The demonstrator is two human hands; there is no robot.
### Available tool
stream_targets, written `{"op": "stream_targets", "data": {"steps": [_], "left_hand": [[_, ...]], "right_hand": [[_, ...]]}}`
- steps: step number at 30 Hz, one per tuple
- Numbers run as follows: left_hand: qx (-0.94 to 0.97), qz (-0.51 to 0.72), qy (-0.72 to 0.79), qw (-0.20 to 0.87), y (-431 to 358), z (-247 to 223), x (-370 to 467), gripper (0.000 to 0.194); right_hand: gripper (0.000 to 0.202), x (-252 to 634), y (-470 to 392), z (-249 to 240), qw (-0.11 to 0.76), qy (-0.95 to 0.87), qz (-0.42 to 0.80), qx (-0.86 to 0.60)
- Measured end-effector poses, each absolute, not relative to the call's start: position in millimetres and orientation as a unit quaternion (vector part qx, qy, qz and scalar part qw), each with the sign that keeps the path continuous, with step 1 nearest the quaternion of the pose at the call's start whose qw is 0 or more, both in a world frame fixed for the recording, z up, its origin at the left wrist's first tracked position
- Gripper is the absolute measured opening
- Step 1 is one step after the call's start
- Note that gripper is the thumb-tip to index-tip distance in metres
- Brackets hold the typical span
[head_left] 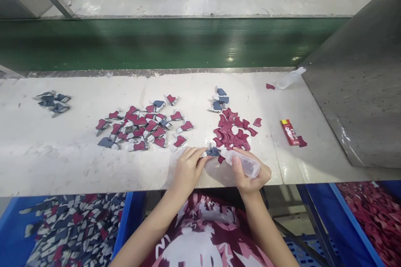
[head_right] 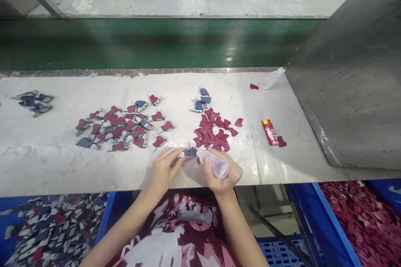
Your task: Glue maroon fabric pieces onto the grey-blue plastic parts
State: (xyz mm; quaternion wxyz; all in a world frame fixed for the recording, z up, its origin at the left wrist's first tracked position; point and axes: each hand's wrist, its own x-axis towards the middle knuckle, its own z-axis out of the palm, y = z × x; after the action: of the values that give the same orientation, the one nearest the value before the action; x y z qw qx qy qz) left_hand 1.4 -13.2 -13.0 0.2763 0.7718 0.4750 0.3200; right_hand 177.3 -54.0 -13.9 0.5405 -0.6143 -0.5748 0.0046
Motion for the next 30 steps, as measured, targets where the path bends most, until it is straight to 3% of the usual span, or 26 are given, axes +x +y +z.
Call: {"op": "stream_targets", "data": {"steps": [30], "left_hand": [[0.776, 0.333, 0.467, 0.263, -13.7, -14.8, 0.4, 0.018]], "right_hand": [[0.012, 176.6, -54.6, -13.4, 0.549, -0.550, 0.025, -0.629]]}}
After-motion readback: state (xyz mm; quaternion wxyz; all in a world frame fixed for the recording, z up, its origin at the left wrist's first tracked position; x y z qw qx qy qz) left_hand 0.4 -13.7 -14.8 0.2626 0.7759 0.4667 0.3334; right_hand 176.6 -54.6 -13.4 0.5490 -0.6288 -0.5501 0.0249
